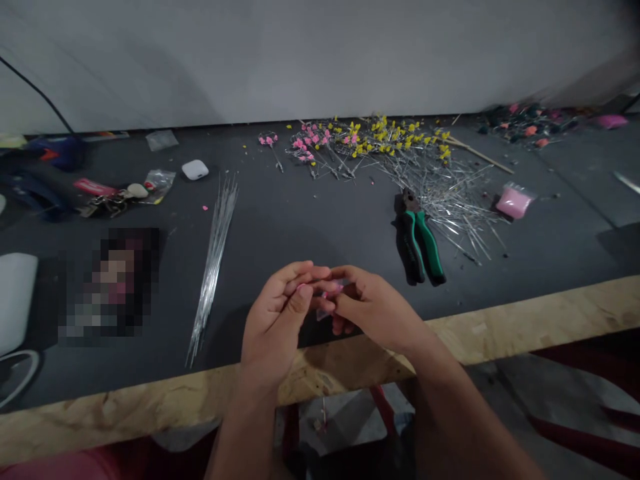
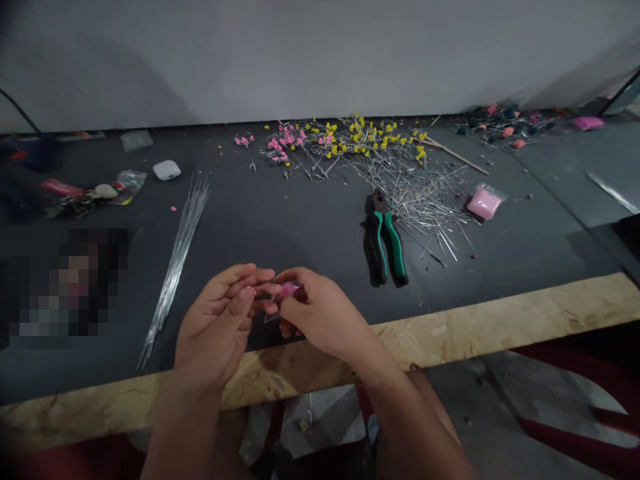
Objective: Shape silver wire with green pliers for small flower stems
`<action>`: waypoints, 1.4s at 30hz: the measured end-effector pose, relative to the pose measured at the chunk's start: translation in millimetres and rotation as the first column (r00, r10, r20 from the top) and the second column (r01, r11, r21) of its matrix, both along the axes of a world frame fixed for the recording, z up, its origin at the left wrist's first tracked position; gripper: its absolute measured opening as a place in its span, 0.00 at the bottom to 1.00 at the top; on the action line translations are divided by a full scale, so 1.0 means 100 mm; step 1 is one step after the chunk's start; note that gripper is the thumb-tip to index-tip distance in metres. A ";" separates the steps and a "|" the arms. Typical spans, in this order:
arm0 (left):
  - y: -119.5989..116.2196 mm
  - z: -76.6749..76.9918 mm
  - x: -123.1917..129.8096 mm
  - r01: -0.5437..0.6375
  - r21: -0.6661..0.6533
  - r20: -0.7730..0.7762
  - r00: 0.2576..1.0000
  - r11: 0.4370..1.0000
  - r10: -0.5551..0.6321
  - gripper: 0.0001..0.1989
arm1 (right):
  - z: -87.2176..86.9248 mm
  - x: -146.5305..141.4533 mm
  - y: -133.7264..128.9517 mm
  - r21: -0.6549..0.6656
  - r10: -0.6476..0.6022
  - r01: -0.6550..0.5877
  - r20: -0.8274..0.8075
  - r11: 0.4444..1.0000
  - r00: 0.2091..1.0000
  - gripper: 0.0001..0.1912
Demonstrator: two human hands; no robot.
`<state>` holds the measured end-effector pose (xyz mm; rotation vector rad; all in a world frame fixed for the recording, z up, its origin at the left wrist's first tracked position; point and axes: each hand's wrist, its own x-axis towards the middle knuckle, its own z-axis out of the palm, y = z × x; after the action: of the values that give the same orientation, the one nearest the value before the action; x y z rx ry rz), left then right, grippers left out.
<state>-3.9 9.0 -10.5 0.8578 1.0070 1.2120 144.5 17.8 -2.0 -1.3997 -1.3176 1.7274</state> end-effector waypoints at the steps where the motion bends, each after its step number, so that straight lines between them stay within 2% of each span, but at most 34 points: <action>1: -0.02 0.00 0.00 -0.015 0.028 -0.056 0.998 0.999 0.017 0.11 | -0.01 0.00 0.00 0.005 -0.005 0.005 -0.009 1.000 1.000 0.14; 4: -0.08 0.00 0.00 -0.025 0.137 -0.310 0.948 0.990 0.067 0.13 | -0.02 -0.02 -0.01 0.000 -0.009 0.009 -0.032 1.000 0.999 0.15; 7: -0.09 -0.02 -0.01 0.090 0.238 -0.560 0.826 0.967 0.061 0.12 | -0.02 -0.03 -0.01 -0.016 -0.032 0.031 -0.071 0.999 0.997 0.19; 10: -0.05 -0.06 -0.01 0.182 0.250 -0.669 0.743 0.951 0.034 0.11 | -0.01 -0.04 -0.01 0.025 -0.044 0.046 -0.070 0.999 0.997 0.20; 15: -0.01 -0.07 -0.02 0.229 0.105 -0.588 0.799 0.968 -0.125 0.13 | -0.03 -0.03 -0.03 0.030 -0.046 0.049 -0.093 0.998 0.995 0.21; 17: -0.01 -0.07 -0.03 0.224 0.065 -0.548 0.823 0.972 -0.153 0.14 | -0.04 -0.03 -0.04 0.030 -0.062 0.067 -0.132 0.997 0.989 0.22; 22: 0.00 -0.12 -0.04 0.096 0.119 -0.407 0.913 0.988 -0.040 0.10 | -0.03 -0.06 -0.03 0.001 -0.123 0.125 -0.167 0.992 0.978 0.18; 24: 0.00 -0.13 -0.05 0.095 0.176 -0.469 0.883 0.980 -0.002 0.07 | -0.02 -0.08 -0.02 0.007 -0.162 0.164 -0.128 0.986 0.979 0.11; 26: 0.01 -0.12 -0.06 0.140 0.219 -0.574 0.819 0.966 0.011 0.05 | -0.01 -0.08 -0.01 -0.006 -0.199 0.199 -0.085 0.980 0.976 0.06; 30: 0.01 -0.08 -0.07 0.206 0.251 -0.674 0.739 0.946 0.018 0.05 | 0.00 -0.07 0.00 -0.057 -0.231 0.228 -0.050 0.972 0.972 0.06; 35: 0.00 -0.09 -0.06 0.199 0.253 -0.688 0.725 0.947 0.031 0.06 | -0.02 -0.03 0.01 -0.057 -0.196 0.194 -0.032 0.979 0.980 0.09; 39: -0.03 -0.13 -0.04 0.143 0.250 -0.641 0.766 0.958 0.052 0.10 | -0.02 -0.01 0.00 -0.030 -0.172 0.172 0.001 0.985 0.985 0.12; 42: -0.04 -0.15 -0.03 0.132 0.197 -0.605 0.796 0.972 0.015 0.12 | 0.00 0.00 0.00 0.021 -0.123 0.123 0.009 0.992 0.992 0.14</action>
<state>-6.9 5.2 -25.5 1.5153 1.3492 1.0248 144.8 17.7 -2.3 -1.4493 -1.2242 1.6231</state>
